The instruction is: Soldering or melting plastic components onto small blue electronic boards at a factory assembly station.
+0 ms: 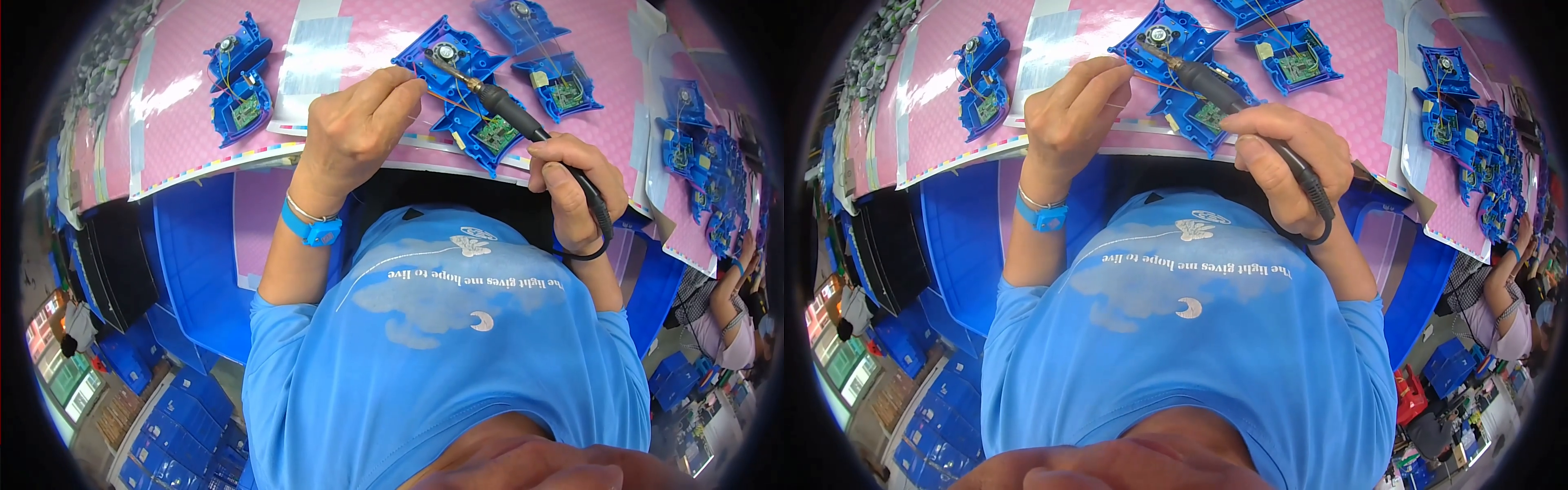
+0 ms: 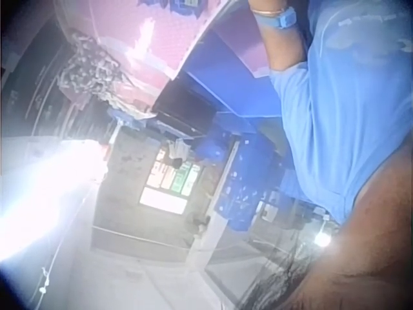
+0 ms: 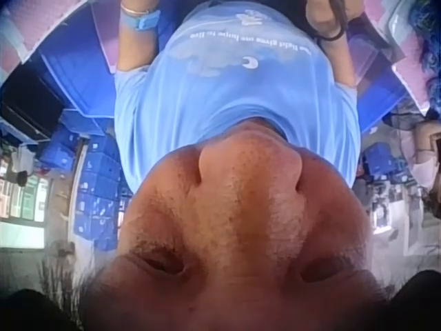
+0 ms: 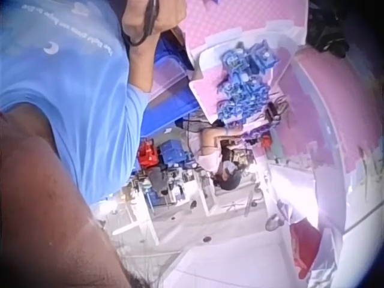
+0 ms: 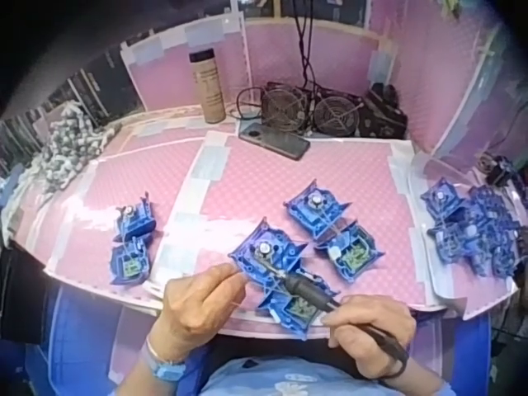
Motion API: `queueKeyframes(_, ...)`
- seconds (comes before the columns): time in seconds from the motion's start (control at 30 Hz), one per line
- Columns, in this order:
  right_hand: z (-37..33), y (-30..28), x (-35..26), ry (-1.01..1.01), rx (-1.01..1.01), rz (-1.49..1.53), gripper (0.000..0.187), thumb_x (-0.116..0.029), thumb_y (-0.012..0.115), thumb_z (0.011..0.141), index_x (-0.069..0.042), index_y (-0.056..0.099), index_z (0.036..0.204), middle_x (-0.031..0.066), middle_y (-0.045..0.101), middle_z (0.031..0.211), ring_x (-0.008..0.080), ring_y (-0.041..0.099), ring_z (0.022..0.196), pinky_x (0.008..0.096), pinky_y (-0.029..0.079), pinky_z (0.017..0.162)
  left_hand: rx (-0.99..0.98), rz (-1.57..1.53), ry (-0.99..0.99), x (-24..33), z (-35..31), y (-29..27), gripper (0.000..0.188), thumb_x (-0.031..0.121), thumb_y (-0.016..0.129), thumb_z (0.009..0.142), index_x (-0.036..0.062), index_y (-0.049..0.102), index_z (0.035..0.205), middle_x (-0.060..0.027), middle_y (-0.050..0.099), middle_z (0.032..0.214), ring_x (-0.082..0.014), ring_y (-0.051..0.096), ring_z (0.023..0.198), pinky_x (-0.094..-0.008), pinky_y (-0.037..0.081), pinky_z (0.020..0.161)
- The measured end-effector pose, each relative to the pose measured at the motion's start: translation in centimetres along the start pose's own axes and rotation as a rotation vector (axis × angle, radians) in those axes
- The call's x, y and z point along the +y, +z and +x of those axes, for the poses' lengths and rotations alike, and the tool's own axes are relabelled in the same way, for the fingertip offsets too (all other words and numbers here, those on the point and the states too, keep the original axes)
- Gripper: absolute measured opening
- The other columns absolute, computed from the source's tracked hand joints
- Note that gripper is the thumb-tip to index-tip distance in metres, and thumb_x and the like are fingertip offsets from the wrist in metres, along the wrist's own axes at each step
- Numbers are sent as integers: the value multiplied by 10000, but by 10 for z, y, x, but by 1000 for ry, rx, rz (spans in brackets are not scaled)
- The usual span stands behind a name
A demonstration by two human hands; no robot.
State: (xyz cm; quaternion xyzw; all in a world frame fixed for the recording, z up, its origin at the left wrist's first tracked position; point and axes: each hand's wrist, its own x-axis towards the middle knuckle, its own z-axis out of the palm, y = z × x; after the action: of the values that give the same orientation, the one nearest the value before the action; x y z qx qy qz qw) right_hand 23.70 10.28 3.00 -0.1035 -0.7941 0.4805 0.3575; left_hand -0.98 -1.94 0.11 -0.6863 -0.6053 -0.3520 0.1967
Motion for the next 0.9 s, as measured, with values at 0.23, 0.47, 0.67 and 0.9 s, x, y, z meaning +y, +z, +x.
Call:
queueKeyframes(0.23,4,4,-1,67,-14,-25,247,-110,624,936,86,703,1064,112,680,796,148,618,649,276,476,570,-22,-56,-40,-3,-1,8,188,8,772,775,38,678,935,-43,708,930,-181,704,713,-272,557,550)
queueKeyframes(0.47,4,4,0,72,-28,-49,246,-111,625,936,83,707,1062,104,689,800,145,631,646,272,487,569,-19,-59,-45,-4,-3,9,185,8,773,778,37,681,936,-48,716,943,-185,710,722,-271,564,552)
queueKeyframes(0.67,3,3,0,60,-16,-25,249,-115,624,945,88,703,1065,111,678,784,150,629,648,274,488,577,-21,-45,-54,-3,-4,8,182,9,773,785,35,685,943,-51,721,949,-188,715,726,-273,569,554)
queueKeyframes(0.9,2,2,-1,45,-15,-24,243,-105,617,954,89,699,1075,110,667,773,150,618,652,276,481,581,-16,-65,-80,-3,-5,9,201,14,787,780,41,693,956,-51,730,956,-199,720,719,-274,573,560)
